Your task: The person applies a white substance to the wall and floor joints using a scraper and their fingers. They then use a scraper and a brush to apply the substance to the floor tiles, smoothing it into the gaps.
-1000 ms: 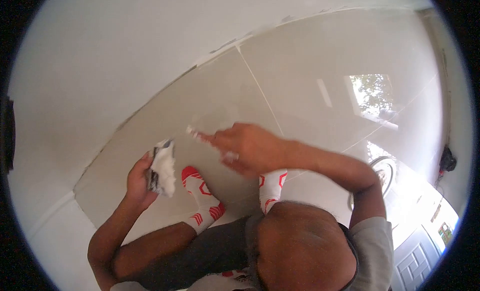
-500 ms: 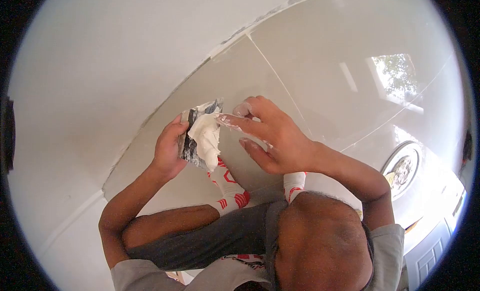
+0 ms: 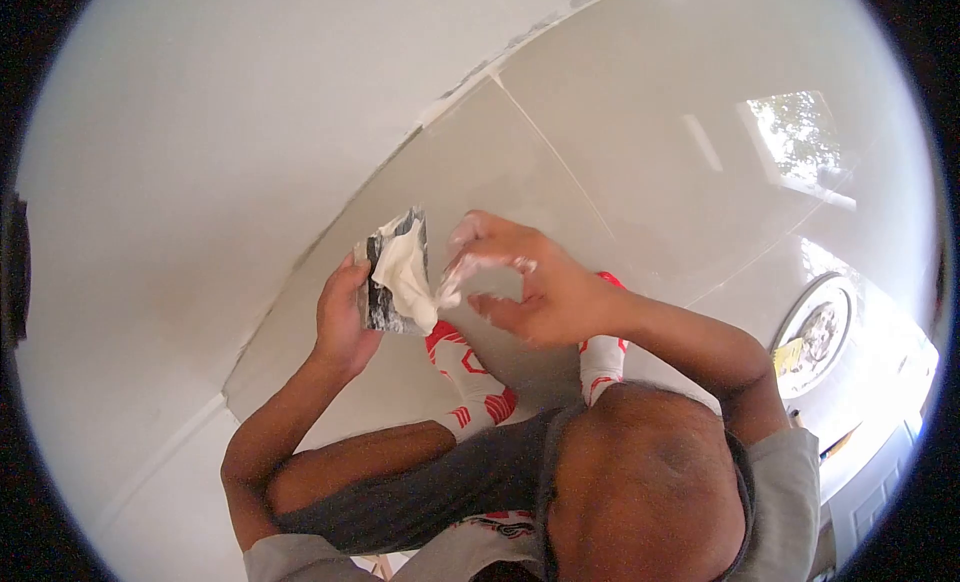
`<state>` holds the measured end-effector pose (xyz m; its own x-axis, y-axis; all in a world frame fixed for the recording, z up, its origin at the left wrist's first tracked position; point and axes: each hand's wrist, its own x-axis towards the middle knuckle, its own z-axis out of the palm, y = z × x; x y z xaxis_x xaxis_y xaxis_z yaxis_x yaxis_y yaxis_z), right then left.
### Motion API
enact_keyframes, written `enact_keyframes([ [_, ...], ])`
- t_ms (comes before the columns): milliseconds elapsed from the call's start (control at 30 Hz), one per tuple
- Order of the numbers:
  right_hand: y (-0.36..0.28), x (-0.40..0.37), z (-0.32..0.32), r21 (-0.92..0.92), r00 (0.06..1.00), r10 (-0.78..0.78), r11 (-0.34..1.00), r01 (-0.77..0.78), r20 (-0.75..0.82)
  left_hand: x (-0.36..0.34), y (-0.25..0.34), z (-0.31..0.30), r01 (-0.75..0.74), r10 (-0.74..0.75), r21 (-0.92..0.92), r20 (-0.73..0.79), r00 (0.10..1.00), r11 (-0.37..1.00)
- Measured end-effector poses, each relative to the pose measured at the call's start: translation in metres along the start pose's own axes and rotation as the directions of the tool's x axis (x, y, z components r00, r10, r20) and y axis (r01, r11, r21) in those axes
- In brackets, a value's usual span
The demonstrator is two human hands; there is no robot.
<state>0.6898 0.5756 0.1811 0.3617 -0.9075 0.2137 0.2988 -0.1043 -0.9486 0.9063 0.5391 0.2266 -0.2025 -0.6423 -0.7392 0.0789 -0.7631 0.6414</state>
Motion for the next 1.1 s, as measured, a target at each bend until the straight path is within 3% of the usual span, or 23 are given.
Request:
enact_keyframes([
  [133,0.007,0.001,-0.012,0.078,0.994,0.099,0.992,-0.096,-0.048,0.002,0.001,-0.005,-0.055,0.056,0.017,-0.048,0.997,0.998],
  [200,0.015,0.002,-0.019,0.063,0.98,0.145,0.989,-0.137,-0.139,-0.001,0.004,0.001,-0.112,0.117,0.04,-0.157,0.981,0.993],
  [433,0.043,0.006,-0.035,0.121,0.918,0.243,0.969,-0.215,-0.314,-0.002,0.003,-0.006,-0.266,0.298,0.312,-0.059,0.953,0.912],
  [500,0.058,0.009,-0.043,-0.125,0.884,0.193,0.955,-0.268,-0.426,-0.006,0.005,-0.001,-0.204,0.303,0.44,-0.165,0.939,0.874],
  [533,0.069,0.011,-0.05,-0.259,0.858,0.132,0.921,-0.292,-0.496,-0.005,-0.002,-0.007,-0.215,0.299,0.435,-0.133,0.945,0.874],
  [600,0.104,0.017,-0.069,-0.514,0.786,-0.026,0.77,-0.378,-0.618,0.0,-0.023,-0.027,-0.243,0.509,0.688,-0.211,0.834,0.684],
  [633,0.122,0.022,-0.08,-0.615,0.746,-0.12,0.658,-0.434,-0.655,0.001,-0.019,-0.025,-0.258,0.504,0.682,-0.186,0.843,0.684],
  [700,0.138,0.037,-0.1,-0.644,0.675,-0.171,0.532,-0.55,-0.718,-0.003,-0.005,-0.019,-0.13,0.183,0.193,-0.291,0.939,0.973],
  [800,0.15,0.061,-0.126,-0.642,0.615,-0.225,0.442,-0.627,-0.756,-0.008,0.0,-0.016,-0.133,0.168,0.156,-0.231,0.958,0.979],
  [833,0.151,0.069,-0.133,-0.636,0.606,-0.228,0.439,-0.635,-0.762,-0.011,0.001,-0.012,-0.119,0.153,0.134,-0.284,0.947,0.984],
  [900,0.15,0.08,-0.146,-0.564,0.511,-0.239,0.389,-0.728,-0.825,-0.013,0.001,-0.02,-0.113,0.148,0.143,-0.272,0.951,0.983],
  [1033,0.151,0.088,-0.153,-0.553,0.474,-0.289,0.36,-0.751,-0.832,-0.02,0.001,-0.027,-0.114,0.151,0.134,-0.318,0.936,0.984],
  [1100,0.154,0.093,-0.151,-0.545,0.454,-0.328,0.285,-0.789,-0.828,-0.022,-0.001,-0.03,-0.104,0.144,0.131,-0.348,0.926,0.986],
])
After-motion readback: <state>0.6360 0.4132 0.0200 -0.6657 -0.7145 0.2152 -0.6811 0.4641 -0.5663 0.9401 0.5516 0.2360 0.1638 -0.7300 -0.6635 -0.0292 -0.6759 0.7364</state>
